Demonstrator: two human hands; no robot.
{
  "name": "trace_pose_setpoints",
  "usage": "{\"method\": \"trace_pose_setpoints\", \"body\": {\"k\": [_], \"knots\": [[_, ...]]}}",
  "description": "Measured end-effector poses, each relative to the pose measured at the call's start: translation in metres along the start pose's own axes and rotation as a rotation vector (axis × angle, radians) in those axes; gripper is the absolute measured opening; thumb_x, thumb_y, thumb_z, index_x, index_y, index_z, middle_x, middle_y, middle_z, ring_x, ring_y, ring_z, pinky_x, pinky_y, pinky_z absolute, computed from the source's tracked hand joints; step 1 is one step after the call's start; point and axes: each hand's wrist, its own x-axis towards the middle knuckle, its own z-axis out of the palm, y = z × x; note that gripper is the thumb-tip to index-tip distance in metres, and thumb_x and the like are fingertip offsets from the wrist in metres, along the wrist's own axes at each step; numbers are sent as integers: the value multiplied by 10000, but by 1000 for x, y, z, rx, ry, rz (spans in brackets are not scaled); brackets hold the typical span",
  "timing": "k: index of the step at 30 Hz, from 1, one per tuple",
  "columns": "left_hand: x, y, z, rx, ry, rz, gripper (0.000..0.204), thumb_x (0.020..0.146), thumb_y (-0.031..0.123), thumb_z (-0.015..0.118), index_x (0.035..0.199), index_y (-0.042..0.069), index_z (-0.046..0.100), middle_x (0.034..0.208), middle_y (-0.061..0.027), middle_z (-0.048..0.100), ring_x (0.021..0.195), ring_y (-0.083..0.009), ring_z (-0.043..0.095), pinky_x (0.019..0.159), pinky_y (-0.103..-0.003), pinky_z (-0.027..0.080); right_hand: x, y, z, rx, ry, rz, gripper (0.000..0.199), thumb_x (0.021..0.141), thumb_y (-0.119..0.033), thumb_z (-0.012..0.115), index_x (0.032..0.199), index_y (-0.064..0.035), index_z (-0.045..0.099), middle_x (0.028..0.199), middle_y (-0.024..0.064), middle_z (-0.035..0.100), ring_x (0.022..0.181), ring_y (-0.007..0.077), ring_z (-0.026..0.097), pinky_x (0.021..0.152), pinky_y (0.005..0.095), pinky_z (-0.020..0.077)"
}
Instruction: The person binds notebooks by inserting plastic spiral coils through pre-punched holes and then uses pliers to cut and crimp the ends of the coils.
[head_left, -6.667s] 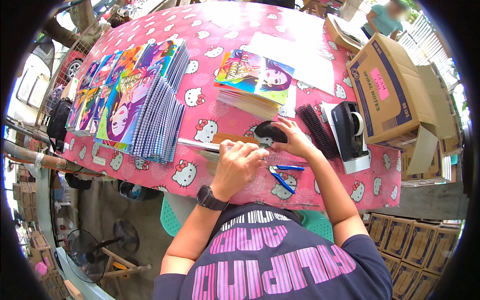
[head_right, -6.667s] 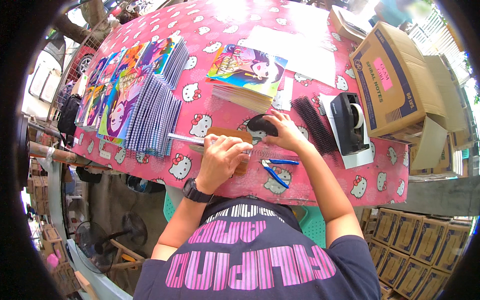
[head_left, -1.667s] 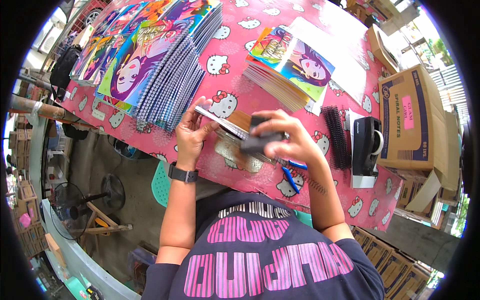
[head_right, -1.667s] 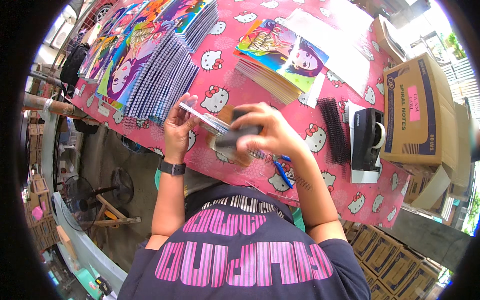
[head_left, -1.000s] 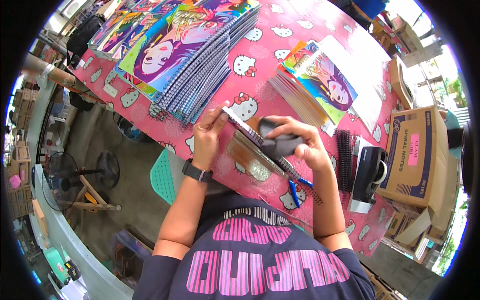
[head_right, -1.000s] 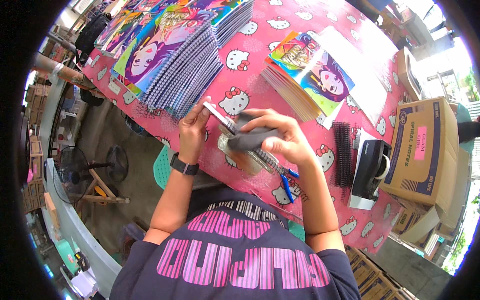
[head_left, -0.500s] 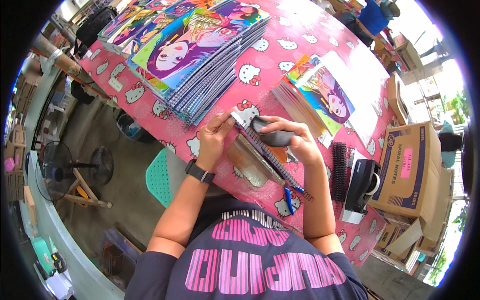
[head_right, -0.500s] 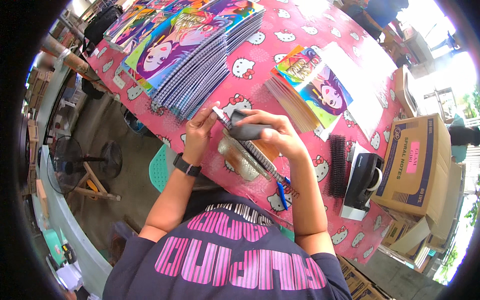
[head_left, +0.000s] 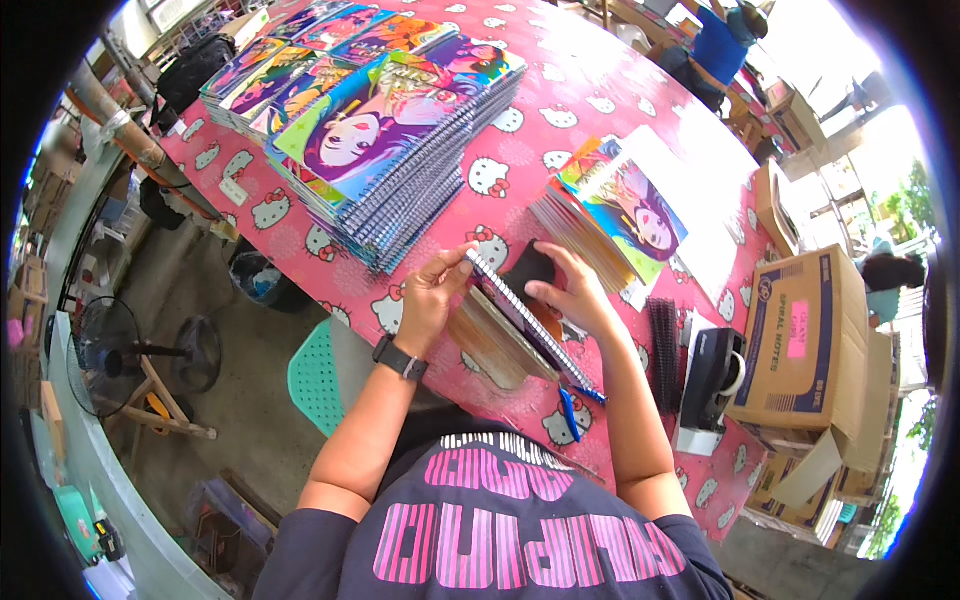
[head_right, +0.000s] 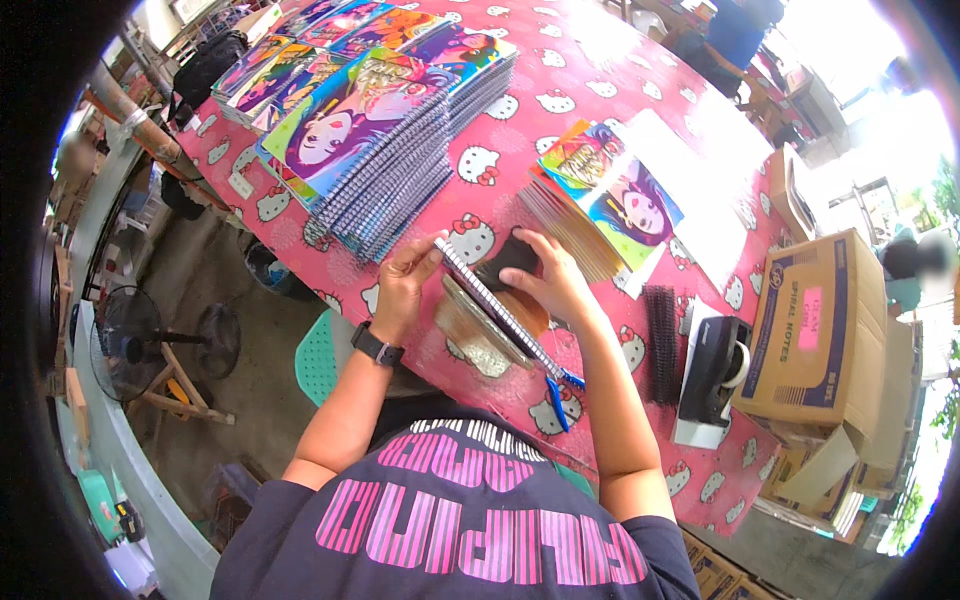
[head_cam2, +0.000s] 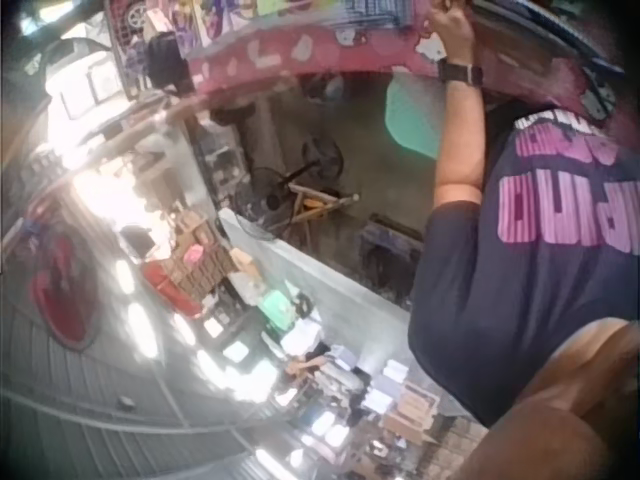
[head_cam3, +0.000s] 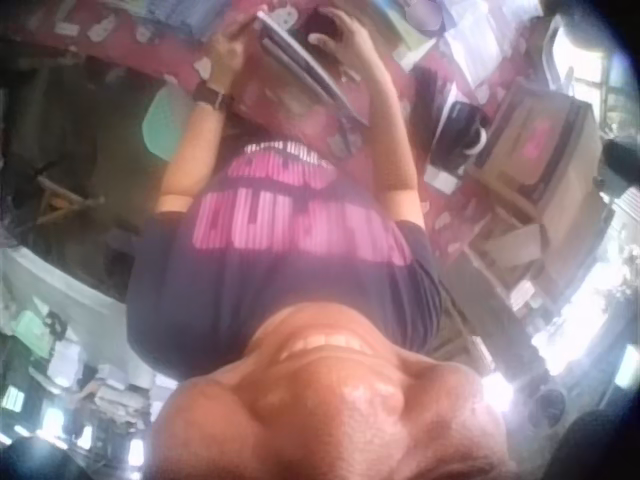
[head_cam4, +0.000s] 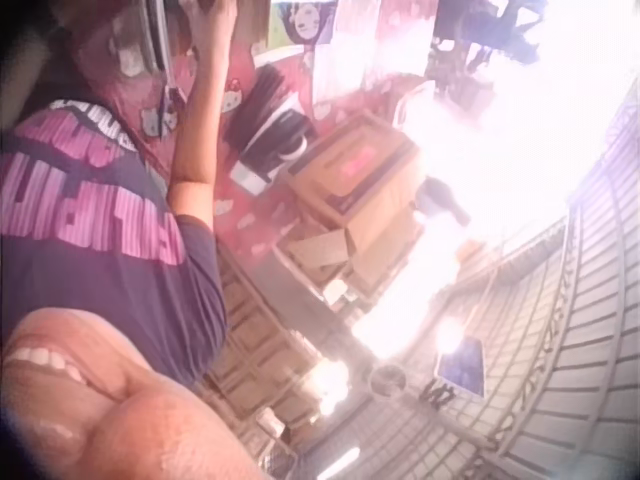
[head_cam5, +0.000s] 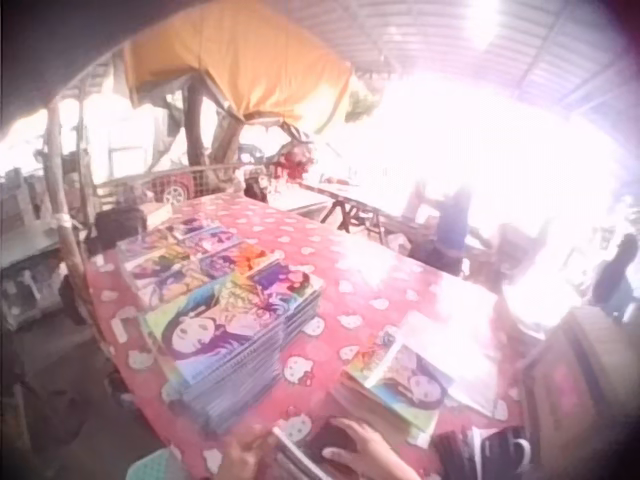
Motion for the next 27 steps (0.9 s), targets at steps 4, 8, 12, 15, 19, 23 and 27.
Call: {"method": "trace_pose_setpoints", "body": {"k": [4, 8, 12, 15, 19, 23, 27], "knots": [[2, -1, 4, -10, -21, 53, 262, 898, 88, 646, 1157, 51, 662, 873, 37, 629, 743, -35, 518, 675, -186, 420, -4, -57, -31, 254, -24, 73, 356, 875, -270, 650, 1155, -49, 632, 1105, 172, 647, 976, 301, 632, 886, 398, 489], [-3, 7, 11, -7, -34, 38, 261, 896, 120, 658, 1145, 42, 664, 922, 27, 651, 765, -32, 528, 688, -181, 422, -14, -93, -33, 123, -148, 91, 256, 891, -215, 606, 1048, -25, 675, 900, 179, 667, 839, 312, 645, 778, 389, 497], [4, -9, 10, 38, 14, -4, 249, 896, 112, 654, 1126, 16, 663, 952, 6, 665, 833, -53, 573, 750, -196, 449, -10, -94, -24, -155, -84, 20, 199, 879, -196, 614, 969, -25, 660, 887, 153, 660, 847, 330, 609, 768, 407, 475], [5, -13, 10, -41, 42, -28, 239, 895, 115, 656, 1107, 5, 667, 951, 1, 666, 820, -48, 567, 747, -197, 449, -7, -104, -21, -187, -24, 54, 195, 876, -212, 615, 920, -24, 643, 870, 152, 649, 869, 323, 601, 782, 404, 465], [4, -16, 9, -125, 54, -14, 229, 888, 138, 674, 1073, 3, 679, 921, 6, 663, 798, -44, 560, 731, -194, 448, -1, -100, 8, -69, 79, 50, 170, 870, -199, 605, 876, -29, 596, 869, 143, 635, 877, 329, 573, 794, 433, 460], [7, -23, 4, -186, 15, -51, 214, 888, 154, 681, 1039, 3, 686, 878, 14, 655, 775, -43, 562, 703, -188, 449, 1, -112, 15, -109, 169, 96, 179, 864, -203, 618, 874, -25, 595, 847, 154, 636, 862, 322, 580, 778, 420, 459], [4, -14, 4, -153, 15, -86, 183, 914, 101, 630, 1059, -8, 656, 964, -33, 667, 875, -85, 594, 795, -225, 465, 4, -112, 14, -77, 215, 102, 163, 835, -167, 646, 925, -33, 627, 809, 142, 646, 818, 310, 587, 750, 411, 459]]}}
